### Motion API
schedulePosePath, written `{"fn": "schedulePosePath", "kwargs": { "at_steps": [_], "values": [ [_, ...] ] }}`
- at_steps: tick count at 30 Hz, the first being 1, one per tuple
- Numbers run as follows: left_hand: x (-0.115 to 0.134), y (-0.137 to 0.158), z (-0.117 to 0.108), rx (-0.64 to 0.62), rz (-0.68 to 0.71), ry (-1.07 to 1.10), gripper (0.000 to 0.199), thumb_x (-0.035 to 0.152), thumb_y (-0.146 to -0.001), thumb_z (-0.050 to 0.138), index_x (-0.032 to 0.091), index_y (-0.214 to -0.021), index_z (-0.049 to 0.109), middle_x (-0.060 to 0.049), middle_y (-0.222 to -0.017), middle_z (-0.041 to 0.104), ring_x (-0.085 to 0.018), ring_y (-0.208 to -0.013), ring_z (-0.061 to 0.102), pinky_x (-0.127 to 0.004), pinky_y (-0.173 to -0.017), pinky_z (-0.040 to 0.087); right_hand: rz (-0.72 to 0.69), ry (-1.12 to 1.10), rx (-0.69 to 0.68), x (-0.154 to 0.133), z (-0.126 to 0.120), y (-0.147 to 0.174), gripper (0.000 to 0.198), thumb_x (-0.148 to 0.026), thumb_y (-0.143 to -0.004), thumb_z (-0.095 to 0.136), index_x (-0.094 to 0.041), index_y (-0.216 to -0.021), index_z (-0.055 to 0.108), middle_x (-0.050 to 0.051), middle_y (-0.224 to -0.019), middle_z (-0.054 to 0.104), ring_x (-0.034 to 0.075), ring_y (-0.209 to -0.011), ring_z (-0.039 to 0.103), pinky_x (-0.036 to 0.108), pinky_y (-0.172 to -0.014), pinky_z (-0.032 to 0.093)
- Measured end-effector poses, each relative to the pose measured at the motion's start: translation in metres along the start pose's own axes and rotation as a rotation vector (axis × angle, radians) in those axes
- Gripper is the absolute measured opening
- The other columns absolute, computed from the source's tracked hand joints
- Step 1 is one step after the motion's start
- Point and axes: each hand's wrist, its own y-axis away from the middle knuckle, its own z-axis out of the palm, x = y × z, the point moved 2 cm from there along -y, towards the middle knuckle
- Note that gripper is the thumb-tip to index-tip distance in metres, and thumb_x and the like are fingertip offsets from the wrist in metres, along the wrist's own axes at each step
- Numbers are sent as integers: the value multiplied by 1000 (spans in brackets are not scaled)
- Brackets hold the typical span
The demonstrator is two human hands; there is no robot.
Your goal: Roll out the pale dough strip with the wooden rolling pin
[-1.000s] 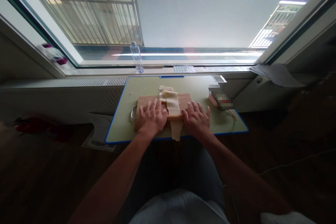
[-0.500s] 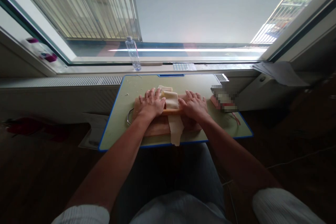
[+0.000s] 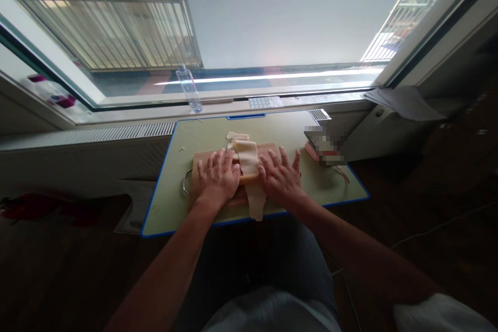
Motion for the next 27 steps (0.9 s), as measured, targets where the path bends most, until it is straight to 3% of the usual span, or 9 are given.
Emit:
{"fn": "schedulePosePath", "kwargs": {
  "at_steps": [7, 17, 21, 27],
  "values": [
    [-1, 11, 2, 31, 10, -1, 56, 43, -106, 41, 30, -158, 56, -9, -168, 50, -34, -156, 42, -68, -132, 22, -48, -11, -72, -4, -16, 7, 56, -52, -113, 33, -24, -150, 65, 12, -161, 58, 38, -157, 38, 69, -130, 1],
    [3, 33, -5, 28, 29, 13, 57, 45, -107, 37, 28, -158, 56, -10, -168, 50, -34, -157, 42, -65, -133, 22, 103, -101, -146, 17, -11, -6, 65, -64, -111, 34, -25, -158, 55, 10, -168, 49, 39, -159, 33, 72, -128, 16],
    [2, 24, -1, 17, 0, 17, 58, 45, -106, 40, 26, -158, 56, -10, -168, 50, -34, -157, 42, -65, -132, 24, 120, -131, -106, 22, -8, -23, 63, -64, -110, 37, -25, -155, 59, 11, -164, 54, 38, -155, 39, 70, -127, 22],
    [-3, -13, 3, -54, -48, 9, 63, 45, -104, 43, 24, -163, 49, -10, -171, 47, -32, -157, 40, -60, -131, 29, 124, -178, 19, 26, -4, -53, 55, -59, -110, 43, -20, -137, 69, 15, -148, 67, 34, -140, 53, 61, -124, 28]
  ]
}}
